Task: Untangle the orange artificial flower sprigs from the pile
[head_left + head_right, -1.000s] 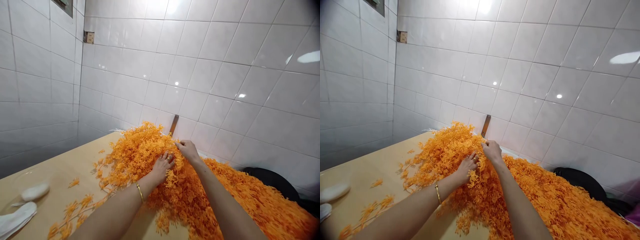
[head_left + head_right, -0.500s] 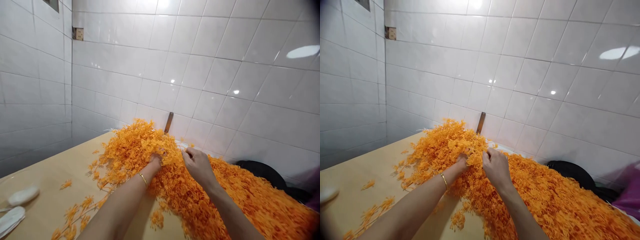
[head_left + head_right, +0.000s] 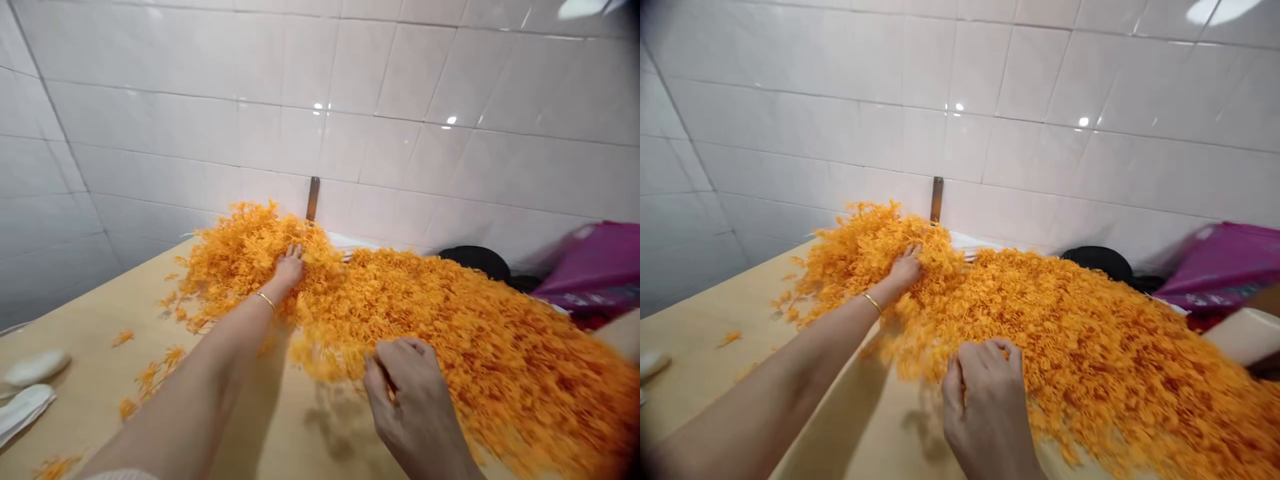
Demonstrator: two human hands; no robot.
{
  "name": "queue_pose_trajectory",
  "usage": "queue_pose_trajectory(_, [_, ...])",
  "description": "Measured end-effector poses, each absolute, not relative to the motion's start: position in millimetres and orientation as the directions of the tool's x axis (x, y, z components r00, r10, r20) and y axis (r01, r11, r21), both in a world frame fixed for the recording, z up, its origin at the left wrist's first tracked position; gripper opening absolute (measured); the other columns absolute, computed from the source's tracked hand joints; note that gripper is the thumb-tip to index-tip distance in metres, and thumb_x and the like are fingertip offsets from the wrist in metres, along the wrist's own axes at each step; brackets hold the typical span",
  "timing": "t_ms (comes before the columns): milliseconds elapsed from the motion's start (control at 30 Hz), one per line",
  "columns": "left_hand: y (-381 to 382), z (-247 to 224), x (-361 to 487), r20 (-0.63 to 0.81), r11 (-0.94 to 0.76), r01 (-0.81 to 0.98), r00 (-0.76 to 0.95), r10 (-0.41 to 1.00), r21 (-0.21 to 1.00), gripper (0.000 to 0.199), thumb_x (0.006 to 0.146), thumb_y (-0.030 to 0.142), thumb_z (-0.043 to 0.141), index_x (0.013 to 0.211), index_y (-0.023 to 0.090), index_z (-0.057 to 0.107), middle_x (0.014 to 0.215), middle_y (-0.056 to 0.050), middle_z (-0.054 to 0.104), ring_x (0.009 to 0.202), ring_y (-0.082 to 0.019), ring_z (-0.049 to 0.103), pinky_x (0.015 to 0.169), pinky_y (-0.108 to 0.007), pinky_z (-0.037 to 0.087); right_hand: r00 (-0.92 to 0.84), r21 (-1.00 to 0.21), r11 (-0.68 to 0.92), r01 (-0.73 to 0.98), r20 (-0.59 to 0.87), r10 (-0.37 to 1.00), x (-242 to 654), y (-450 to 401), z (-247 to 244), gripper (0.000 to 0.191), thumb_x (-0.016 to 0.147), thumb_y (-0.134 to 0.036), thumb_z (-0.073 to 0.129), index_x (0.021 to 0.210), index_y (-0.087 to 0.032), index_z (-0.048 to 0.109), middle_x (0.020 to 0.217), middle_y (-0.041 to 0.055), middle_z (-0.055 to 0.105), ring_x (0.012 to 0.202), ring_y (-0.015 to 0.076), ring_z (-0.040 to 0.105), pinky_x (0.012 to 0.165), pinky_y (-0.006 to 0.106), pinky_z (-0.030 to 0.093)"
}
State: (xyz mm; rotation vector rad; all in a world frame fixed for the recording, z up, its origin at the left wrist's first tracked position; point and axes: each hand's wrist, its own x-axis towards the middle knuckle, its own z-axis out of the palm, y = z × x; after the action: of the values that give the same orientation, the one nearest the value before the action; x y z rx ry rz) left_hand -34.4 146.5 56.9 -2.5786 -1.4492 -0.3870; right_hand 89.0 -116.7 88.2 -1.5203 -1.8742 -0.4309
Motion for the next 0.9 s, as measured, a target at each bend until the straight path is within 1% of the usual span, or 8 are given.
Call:
queue_pose_trajectory(100, [154.5, 52.7, -36.8, 0.335, -0.491, 0.871, 0.467, 0.818, -0.015, 0.043, 0.077, 0.024, 0.044, 0.120, 0.018, 0.042, 0.136, -0.012, 0.023, 0.121, -0.033, 0.022, 0.088, -0.047, 0.031, 0.047, -0.286, 0.205, 0.936, 0.679, 0.733, 103.2, -144.3, 90.2, 0.027, 0.077, -0.025, 0.040, 0.052, -0.019, 0.030, 0.046, -0.0029, 0.037, 0.044, 0.0110, 0.036, 0.053, 0.026, 0.030])
queue_pose_trajectory(233, [153.2, 48.1, -39.4, 0.354, -0.492, 0.870, 0.471, 0.808, -0.033, 0.051, 0.076, 0.024, 0.045, 0.125, 0.021, 0.035, 0.137, -0.008, 0.022, 0.123, -0.030, 0.018, 0.094, -0.043, 0.025, 0.288, -0.577, 0.117, 0.808, 0.561, 0.776, 125.9, -162.3, 91.3, 0.027, 0.078, -0.033, 0.042, 0.055, -0.020, 0.038, 0.047, -0.0031, 0.036, 0.042, 0.0103, 0.034, 0.042, 0.023, 0.027])
queue_pose_trajectory(333, [144.1, 53.5, -43.0, 0.335, -0.509, 0.858, 0.499, 0.799, -0.063, 0.056, 0.073, 0.025, 0.049, 0.127, 0.023, 0.032, 0.138, -0.007, 0.019, 0.123, -0.030, 0.016, 0.094, -0.043, 0.024, 0.406, -0.763, 0.166, 0.625, 0.499, 0.766, 139.0, -160.5, 94.7, 0.022, 0.078, -0.035, 0.045, 0.062, -0.020, 0.047, 0.055, -0.0016, 0.043, 0.049, 0.0108, 0.041, 0.045, 0.022, 0.032])
queue_pose_trajectory(400, [134.2, 60.9, -47.0, 0.316, -0.543, 0.834, 0.542, 0.778, -0.094, 0.053, 0.073, 0.026, 0.048, 0.125, 0.022, 0.035, 0.138, -0.008, 0.018, 0.123, -0.031, 0.017, 0.094, -0.043, 0.024, 0.468, -0.831, 0.267, 0.487, 0.507, 0.724, 145.5, -155.2, 98.6, 0.018, 0.076, -0.033, 0.047, 0.066, -0.020, 0.051, 0.061, -0.0004, 0.047, 0.057, 0.0119, 0.046, 0.051, 0.022, 0.037])
queue_pose_trajectory(533, [102.2, 72.4, -61.2, 0.316, -0.585, 0.798, 0.598, 0.737, -0.145, 0.042, 0.077, 0.031, 0.044, 0.117, 0.020, 0.045, 0.133, -0.010, 0.029, 0.121, -0.029, 0.023, 0.096, -0.043, 0.022, 0.548, -0.853, 0.460, 0.248, 0.515, 0.659, 152.9, -146.8, 109.7, 0.011, 0.073, -0.027, 0.053, 0.067, -0.019, 0.056, 0.064, -0.0006, 0.047, 0.061, 0.0108, 0.047, 0.059, 0.024, 0.039])
queue_pose_trajectory(633, [65.7, 66.5, -78.1, 0.324, -0.621, 0.772, 0.626, 0.709, -0.132, 0.045, 0.080, 0.038, 0.036, 0.121, 0.020, 0.040, 0.130, -0.010, 0.034, 0.120, -0.027, 0.026, 0.096, -0.042, 0.024, 0.601, -0.826, 0.546, 0.144, 0.511, 0.615, 155.3, -145.9, 117.4, 0.007, 0.070, -0.023, 0.057, 0.066, -0.017, 0.058, 0.063, -0.0011, 0.048, 0.060, 0.0088, 0.047, 0.059, 0.021, 0.039])
queue_pose_trajectory(800, [-2.7, 25.6, -95.1, 0.220, -0.586, 0.809, 0.563, 0.797, 0.053, 0.068, 0.075, 0.060, 0.027, 0.132, 0.024, 0.019, 0.139, -0.011, 0.016, 0.126, -0.031, 0.009, 0.096, -0.046, 0.022, 0.670, -0.799, 0.599, 0.059, 0.477, 0.569, 157.0, -145.4, 127.1, 0.005, 0.066, -0.020, 0.061, 0.064, -0.016, 0.059, 0.062, -0.0020, 0.048, 0.060, 0.0079, 0.048, 0.055, 0.019, 0.039])
queue_pose_trajectory(900, [-24.2, 0.0, -81.9, 0.116, -0.584, 0.801, 0.572, 0.812, 0.135, 0.070, 0.072, 0.064, 0.023, 0.133, 0.031, 0.011, 0.141, -0.007, 0.004, 0.126, -0.032, 0.001, 0.096, -0.050, 0.018, 0.710, -0.791, 0.611, 0.024, 0.444, 0.546, 158.2, -145.8, 132.6, 0.005, 0.066, -0.020, 0.062, 0.066, -0.015, 0.060, 0.063, -0.0021, 0.048, 0.061, 0.0067, 0.048, 0.052, 0.016, 0.038])
